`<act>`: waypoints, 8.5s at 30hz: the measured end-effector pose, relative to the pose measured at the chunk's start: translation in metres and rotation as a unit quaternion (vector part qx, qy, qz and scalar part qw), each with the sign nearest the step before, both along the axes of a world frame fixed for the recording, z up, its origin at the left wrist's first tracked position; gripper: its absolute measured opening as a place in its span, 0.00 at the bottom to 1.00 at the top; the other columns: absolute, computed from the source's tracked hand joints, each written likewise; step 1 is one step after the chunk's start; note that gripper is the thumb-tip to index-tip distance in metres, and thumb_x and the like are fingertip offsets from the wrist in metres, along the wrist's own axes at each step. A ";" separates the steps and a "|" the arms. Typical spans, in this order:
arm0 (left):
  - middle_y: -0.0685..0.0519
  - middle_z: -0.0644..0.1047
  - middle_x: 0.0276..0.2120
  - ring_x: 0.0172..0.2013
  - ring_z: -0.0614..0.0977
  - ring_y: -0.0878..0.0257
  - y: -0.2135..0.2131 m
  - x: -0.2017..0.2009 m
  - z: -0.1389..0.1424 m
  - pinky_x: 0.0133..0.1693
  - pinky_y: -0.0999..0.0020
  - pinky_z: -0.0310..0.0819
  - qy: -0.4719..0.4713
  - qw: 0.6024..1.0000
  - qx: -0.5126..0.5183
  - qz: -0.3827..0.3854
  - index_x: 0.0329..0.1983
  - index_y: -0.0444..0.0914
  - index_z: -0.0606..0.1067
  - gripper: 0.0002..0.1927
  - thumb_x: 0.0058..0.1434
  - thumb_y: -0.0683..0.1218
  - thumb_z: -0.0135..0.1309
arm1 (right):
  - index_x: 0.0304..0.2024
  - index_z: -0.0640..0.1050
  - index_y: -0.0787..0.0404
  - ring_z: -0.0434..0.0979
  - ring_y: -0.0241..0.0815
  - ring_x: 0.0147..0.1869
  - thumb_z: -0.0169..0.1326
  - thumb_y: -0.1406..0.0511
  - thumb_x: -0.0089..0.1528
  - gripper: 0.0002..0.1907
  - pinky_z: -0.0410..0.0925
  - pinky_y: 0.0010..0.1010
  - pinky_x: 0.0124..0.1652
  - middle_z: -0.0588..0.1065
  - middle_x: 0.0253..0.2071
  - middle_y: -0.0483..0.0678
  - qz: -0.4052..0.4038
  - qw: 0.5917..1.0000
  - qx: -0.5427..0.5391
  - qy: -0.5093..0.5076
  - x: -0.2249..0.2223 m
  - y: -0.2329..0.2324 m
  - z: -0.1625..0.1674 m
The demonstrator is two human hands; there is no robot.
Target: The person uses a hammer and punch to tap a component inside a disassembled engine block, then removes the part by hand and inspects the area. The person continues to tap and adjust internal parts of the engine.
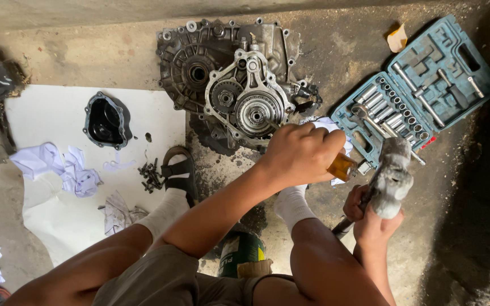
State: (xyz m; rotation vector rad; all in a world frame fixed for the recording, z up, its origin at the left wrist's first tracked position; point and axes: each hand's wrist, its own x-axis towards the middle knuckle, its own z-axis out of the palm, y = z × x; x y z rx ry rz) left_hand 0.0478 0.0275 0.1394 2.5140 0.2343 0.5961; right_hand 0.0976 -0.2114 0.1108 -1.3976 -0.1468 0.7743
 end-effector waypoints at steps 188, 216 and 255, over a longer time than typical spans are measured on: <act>0.50 0.80 0.28 0.28 0.84 0.56 0.028 -0.030 0.004 0.30 0.62 0.81 -0.116 0.956 0.023 -0.270 0.30 0.38 0.75 0.12 0.70 0.47 0.55 | 0.33 0.68 0.60 0.60 0.28 0.20 0.42 0.53 0.73 0.20 0.55 0.22 0.19 0.64 0.20 0.37 -0.103 0.976 -0.179 -0.067 -0.132 0.034 0.107; 0.49 0.78 0.19 0.21 0.81 0.57 0.018 -0.014 0.031 0.23 0.62 0.73 -0.100 0.968 -0.043 -0.226 0.23 0.40 0.72 0.19 0.65 0.54 0.59 | 0.35 0.63 0.60 0.57 0.28 0.19 0.39 0.54 0.75 0.19 0.53 0.21 0.19 0.61 0.20 0.40 -0.220 0.970 -0.032 -0.100 -0.155 0.081 0.039; 0.54 0.71 0.15 0.15 0.75 0.62 0.034 -0.005 0.013 0.18 0.65 0.68 -0.144 0.963 -0.034 -0.227 0.24 0.41 0.68 0.15 0.64 0.49 0.56 | 0.35 0.70 0.60 0.62 0.32 0.23 0.42 0.53 0.77 0.22 0.59 0.24 0.25 0.67 0.23 0.43 -0.166 0.948 -0.122 -0.241 -0.145 0.088 0.075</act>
